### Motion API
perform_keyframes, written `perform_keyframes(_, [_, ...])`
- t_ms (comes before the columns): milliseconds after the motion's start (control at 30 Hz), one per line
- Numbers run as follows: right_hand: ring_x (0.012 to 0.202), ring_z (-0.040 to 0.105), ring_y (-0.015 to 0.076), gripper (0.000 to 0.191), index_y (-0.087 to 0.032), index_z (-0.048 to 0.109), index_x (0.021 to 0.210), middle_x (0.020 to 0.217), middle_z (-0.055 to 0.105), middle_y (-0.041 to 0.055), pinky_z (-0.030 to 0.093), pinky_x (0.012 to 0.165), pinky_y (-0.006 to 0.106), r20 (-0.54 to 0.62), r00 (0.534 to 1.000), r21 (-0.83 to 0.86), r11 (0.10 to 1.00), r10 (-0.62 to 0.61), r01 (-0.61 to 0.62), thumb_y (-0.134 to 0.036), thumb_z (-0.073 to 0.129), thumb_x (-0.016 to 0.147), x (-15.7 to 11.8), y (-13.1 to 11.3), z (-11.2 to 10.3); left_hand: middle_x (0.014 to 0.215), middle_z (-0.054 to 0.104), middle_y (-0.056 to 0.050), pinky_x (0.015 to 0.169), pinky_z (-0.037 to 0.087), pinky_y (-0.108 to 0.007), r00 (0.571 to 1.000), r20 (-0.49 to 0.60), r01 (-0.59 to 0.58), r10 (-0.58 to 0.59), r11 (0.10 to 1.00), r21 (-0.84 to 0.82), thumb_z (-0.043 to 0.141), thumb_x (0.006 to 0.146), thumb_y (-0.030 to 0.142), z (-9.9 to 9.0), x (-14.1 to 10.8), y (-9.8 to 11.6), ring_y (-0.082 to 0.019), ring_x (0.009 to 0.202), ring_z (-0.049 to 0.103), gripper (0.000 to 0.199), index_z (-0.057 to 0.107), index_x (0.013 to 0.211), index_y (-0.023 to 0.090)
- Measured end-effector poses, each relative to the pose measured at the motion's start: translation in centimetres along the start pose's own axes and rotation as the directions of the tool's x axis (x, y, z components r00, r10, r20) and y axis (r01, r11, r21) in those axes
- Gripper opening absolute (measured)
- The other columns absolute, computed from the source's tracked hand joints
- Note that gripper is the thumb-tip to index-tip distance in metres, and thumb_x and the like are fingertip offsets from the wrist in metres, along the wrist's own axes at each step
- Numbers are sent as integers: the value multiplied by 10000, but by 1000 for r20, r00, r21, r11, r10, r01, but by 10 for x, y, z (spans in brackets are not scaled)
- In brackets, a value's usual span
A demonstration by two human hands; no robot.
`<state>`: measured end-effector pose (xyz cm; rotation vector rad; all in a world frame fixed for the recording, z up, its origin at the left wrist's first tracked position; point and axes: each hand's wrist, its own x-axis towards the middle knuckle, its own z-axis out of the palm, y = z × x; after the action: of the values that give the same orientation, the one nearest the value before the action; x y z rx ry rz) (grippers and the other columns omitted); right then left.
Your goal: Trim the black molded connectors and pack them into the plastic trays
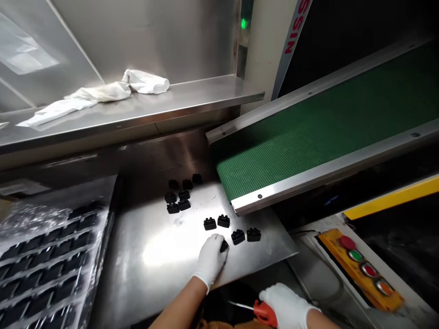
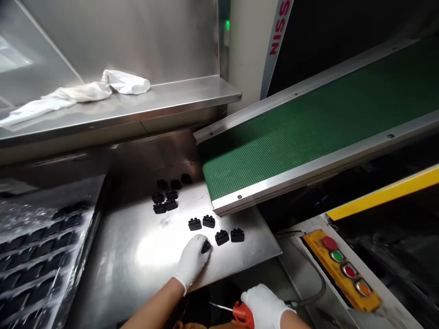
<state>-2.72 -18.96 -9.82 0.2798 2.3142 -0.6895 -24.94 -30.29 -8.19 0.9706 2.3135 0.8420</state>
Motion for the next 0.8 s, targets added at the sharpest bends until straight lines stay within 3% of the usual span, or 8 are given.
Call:
perform_keyframes(133, [789,686,336,315,-243,643,832,830,725,107,372,616,353,-49,996,-13,997,-76,75,-531,550,744,-11,15,4,924,640,-38,849,444,-330,992,-61,101,-113,981,-164,486,864,265,-2,-50,0,-189,876,576,132,599,913,219])
perform_keyframes(200, [786,685,311,247,-254,631,827,820,722,82,350,604,334,-64,992,19,994,-106,107,-479,558,758,-17,20,1,864,614,-16,785,459,-306,969,8,233,-246,907,-351,492,868,326,2,-84,-2,-172,819,558,151,589,902,216])
perform_keyframes(300, [791,688,295,127,-251,620,816,820,723,68,337,604,325,-18,993,16,993,-114,114,-342,567,744,-25,21,-5,784,536,9,588,405,-246,857,247,510,-452,675,-534,477,870,456,22,-130,-6,-148,710,490,270,590,926,218])
perform_keyframes(367, [809,690,297,123,-248,622,828,841,727,69,345,612,324,38,993,-20,994,-111,112,-275,557,727,-27,17,-8,841,532,-3,559,368,-213,788,330,600,-521,526,-603,472,867,508,43,-150,-10,-150,757,475,322,602,947,225])
perform_keyframes(467, [823,696,315,156,-242,638,847,864,733,80,366,626,330,122,985,-64,989,-122,130,-273,571,709,-29,11,-7,979,528,-22,591,383,-189,736,352,618,-578,361,-698,514,845,505,75,-160,-20,-165,882,461,292,607,918,238])
perform_keyframes(567, [832,700,331,176,-234,652,848,876,739,93,385,642,338,170,979,-90,987,-114,131,-282,599,687,-29,9,-5,1078,486,-32,578,399,-175,692,352,614,-630,257,-747,552,818,475,97,-158,-34,-178,955,456,248,569,901,242])
perform_keyframes(800, [865,699,328,219,-241,658,894,925,742,96,414,663,341,189,979,-119,988,-73,97,-264,586,689,-30,10,-5,1112,478,-46,649,529,-228,593,382,563,-709,26,-826,655,797,459,103,-174,-64,-172,952,538,278,561,906,221])
